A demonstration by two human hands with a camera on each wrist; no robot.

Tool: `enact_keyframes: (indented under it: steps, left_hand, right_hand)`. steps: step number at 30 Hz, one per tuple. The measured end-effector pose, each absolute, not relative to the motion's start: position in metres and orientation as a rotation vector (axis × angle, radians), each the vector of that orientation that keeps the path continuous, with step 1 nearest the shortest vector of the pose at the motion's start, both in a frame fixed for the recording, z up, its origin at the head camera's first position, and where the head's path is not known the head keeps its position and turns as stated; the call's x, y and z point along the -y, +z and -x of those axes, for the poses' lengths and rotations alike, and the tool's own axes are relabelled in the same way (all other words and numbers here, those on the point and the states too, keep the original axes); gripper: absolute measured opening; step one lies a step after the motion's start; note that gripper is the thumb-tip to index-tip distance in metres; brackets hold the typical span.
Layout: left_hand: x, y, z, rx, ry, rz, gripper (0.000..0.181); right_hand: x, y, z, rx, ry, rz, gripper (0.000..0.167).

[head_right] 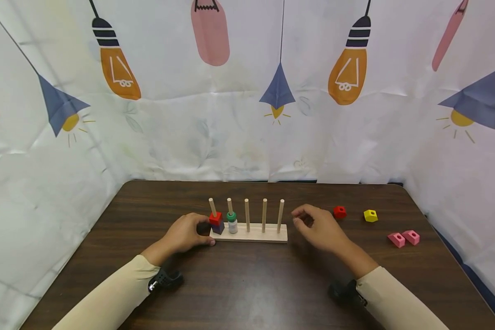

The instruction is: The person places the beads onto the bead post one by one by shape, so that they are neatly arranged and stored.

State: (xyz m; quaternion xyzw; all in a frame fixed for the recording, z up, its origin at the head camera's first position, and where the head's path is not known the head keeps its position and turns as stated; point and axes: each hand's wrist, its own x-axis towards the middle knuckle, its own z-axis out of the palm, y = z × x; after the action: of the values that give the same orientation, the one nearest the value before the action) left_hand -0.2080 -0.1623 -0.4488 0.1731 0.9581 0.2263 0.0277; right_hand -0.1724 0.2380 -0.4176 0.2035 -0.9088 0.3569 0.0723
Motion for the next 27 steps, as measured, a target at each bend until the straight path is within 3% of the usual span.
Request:
enact_keyframes:
  steps: [10,27]
  left_hand:
    - [0.162,-0.448,0.207,-2.959,0.703,-0.521,0.059]
    - [0.162,-0.447,0.207,-2.955,0.701,-0.514,0.058]
  right_hand:
    - [-0.270,-0.422,0.198,2.933,0.823,-0.429,0.039]
    - [-0.272,-0.426,0.219,3.030,0.704,-0.402,0.029]
